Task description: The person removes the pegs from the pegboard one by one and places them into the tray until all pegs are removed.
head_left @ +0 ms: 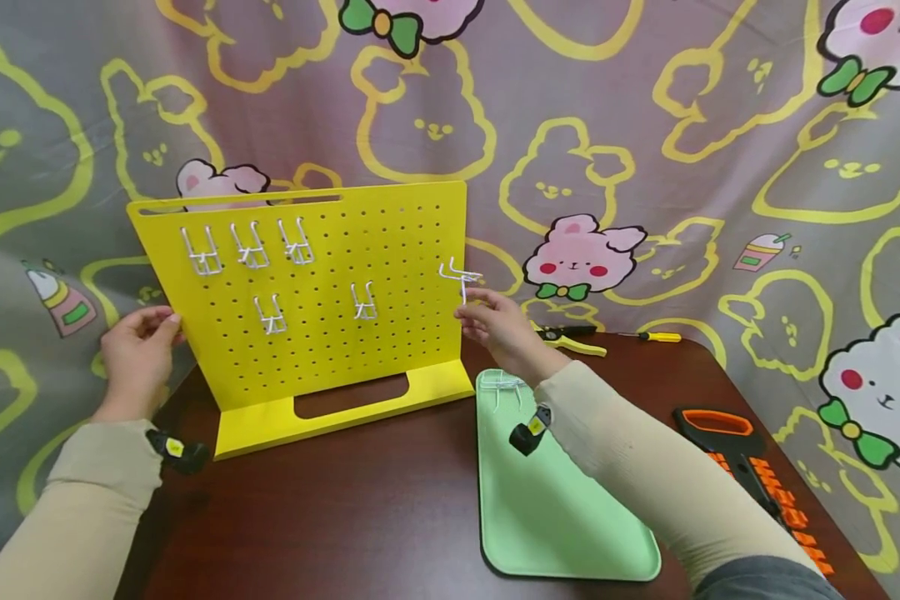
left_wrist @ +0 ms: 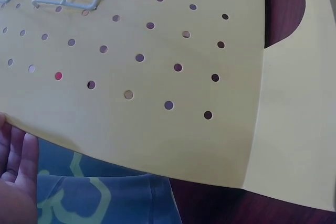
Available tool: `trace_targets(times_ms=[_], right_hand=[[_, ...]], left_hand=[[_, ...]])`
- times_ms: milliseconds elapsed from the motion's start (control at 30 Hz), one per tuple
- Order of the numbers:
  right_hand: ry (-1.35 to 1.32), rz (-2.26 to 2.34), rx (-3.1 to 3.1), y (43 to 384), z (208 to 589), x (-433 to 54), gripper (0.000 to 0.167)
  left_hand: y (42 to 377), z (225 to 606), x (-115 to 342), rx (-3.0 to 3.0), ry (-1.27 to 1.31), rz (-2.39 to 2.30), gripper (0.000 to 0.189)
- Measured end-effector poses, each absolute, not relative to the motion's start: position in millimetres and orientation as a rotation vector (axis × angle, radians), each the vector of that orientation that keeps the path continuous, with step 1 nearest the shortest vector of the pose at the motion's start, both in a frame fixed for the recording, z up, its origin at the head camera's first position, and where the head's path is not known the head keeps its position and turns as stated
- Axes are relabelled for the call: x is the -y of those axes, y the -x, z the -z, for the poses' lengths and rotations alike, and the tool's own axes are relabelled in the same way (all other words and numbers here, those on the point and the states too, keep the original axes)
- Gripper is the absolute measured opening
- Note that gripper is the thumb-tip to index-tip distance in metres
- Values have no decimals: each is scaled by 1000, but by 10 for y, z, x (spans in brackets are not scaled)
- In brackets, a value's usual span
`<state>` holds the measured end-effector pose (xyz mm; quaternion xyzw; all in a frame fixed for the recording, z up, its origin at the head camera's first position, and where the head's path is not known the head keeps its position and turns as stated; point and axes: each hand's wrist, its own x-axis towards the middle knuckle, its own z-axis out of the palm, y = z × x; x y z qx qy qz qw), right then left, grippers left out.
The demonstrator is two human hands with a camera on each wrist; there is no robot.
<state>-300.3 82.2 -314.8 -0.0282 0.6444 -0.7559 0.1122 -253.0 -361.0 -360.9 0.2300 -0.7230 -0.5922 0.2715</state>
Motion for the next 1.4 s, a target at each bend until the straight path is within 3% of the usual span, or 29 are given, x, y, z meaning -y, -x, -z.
trace_targets(times_ms=[533, 700, 767, 1400], right_hand=[[-80, 2026, -2055, 2959, 3900, -2012, 34], [-108, 1910, -2145, 2922, 4178, -2232, 44], [-131, 1865, -2172, 2914, 4253, -2278, 48], [-186, 1742, -2252, 2909, 4454, -2170, 37]], left_hand=[[2517, 3582, 3609, 1957, -636, 1622, 12], [2519, 3574, 3619, 1955, -611, 1615, 13], [2520, 3577, 3620, 1949, -602, 1615, 13], [2523, 3588, 3601, 1905, -609, 1638, 17]])
